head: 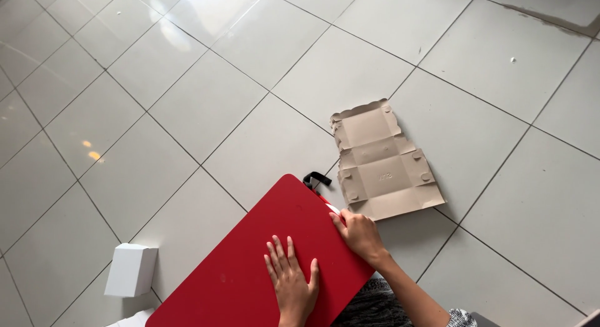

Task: The person assembles small white cardboard boxes by folding flat pieces and inserting them into a red tray. They repeatedly fold the flaps, tuck tabs into slots, and place finished boxes into a stack on the floor.

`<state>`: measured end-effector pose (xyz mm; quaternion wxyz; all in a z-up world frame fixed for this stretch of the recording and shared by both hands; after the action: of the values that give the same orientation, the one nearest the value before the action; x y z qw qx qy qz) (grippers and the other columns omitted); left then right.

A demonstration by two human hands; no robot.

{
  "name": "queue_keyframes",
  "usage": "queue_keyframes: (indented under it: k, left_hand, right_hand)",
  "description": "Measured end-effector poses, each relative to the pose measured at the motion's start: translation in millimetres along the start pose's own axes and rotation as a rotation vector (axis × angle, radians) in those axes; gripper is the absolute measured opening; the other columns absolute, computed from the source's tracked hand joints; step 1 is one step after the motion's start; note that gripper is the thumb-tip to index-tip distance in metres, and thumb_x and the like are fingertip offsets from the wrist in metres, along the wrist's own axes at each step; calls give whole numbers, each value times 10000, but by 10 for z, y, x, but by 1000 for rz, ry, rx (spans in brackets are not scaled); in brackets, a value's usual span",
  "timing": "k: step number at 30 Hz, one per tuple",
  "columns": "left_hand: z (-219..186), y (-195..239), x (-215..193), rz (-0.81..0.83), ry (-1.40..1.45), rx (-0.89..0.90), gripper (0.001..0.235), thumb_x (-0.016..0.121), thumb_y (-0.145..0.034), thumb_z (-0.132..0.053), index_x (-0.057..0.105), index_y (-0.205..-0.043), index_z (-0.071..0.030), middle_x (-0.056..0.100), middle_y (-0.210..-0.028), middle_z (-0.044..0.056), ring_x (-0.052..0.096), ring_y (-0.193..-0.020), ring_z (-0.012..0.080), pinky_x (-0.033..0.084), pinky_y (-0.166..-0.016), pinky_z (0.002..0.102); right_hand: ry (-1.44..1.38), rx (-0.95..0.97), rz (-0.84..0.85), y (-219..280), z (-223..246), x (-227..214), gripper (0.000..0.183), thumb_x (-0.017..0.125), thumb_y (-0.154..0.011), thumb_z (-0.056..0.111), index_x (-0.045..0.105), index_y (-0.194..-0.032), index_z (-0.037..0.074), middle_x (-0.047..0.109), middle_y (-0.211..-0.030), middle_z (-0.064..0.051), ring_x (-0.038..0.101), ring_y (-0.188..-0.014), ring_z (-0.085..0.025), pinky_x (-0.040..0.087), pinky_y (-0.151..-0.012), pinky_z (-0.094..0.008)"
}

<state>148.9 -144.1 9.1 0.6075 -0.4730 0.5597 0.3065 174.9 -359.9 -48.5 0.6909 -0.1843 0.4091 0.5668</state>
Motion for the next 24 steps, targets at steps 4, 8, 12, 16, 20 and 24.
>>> queue_keyframes:
  k: [4,8,12,16,20,24]
  left_hand:
    - [22,9,23,-16,47,-2,891,518,-939,-579,221,-1618,-85,100,-1723,196,57,-1605,345,56,-1286,477]
    - [-29,-150,48,-5,182,-40,824,629,-900,-533,336,-1588,-186,141,-1714,175,76,-1593,353,56,-1261,514]
    - [-446,-582,51,63,506,83,577,698,-903,-219,526,-1450,-156,256,-1660,179,126,-1559,376,-29,-1215,590]
    - [-1159,-1012,222,132,604,380,303,579,-961,-201,684,-1245,-189,546,-1454,149,305,-1497,418,-50,-1202,611]
    - [-1768,-1328,655,136,516,659,246,591,-947,-197,712,-1161,-218,619,-1370,135,452,-1449,393,-35,-1202,708]
    - [-2259,-1767,1300,328,499,686,305,584,-945,-218,696,-1228,-195,576,-1401,143,388,-1478,358,73,-1216,696]
  right_hand:
    - [-363,84,180,39,140,-180,445,448,-1021,531,541,-791,161,691,-699,-8,623,-552,-141,454,-510,-287]
    - [-616,121,219,-112,-224,-304,351,504,-1008,439,691,-1075,149,654,-759,-19,580,-661,-117,440,-599,-273]
    - [-67,169,31,-386,-1364,-165,595,488,-972,495,410,-1533,312,616,-1335,-74,543,-1061,-265,455,-891,-418]
    - [414,195,251,-440,-2220,184,837,625,-918,651,202,-1605,425,21,-1735,-142,76,-1600,-355,274,-1193,-600]
    - [600,106,228,-372,-2241,155,862,670,-930,586,123,-1595,535,2,-1733,-146,49,-1604,-325,241,-1208,-565]
    - [608,46,187,-588,-2338,37,721,790,-826,561,427,-1448,541,293,-1650,-93,335,-1510,-256,457,-1081,-466]
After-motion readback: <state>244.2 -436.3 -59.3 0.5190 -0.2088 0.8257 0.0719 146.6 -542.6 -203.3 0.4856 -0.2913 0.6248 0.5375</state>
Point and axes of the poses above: each hand's wrist, its own y-axis away from the middle knuckle, its own x-axis out of the palm, z = x × y, the point moved 8 cm from there along -y, towards the middle knuckle
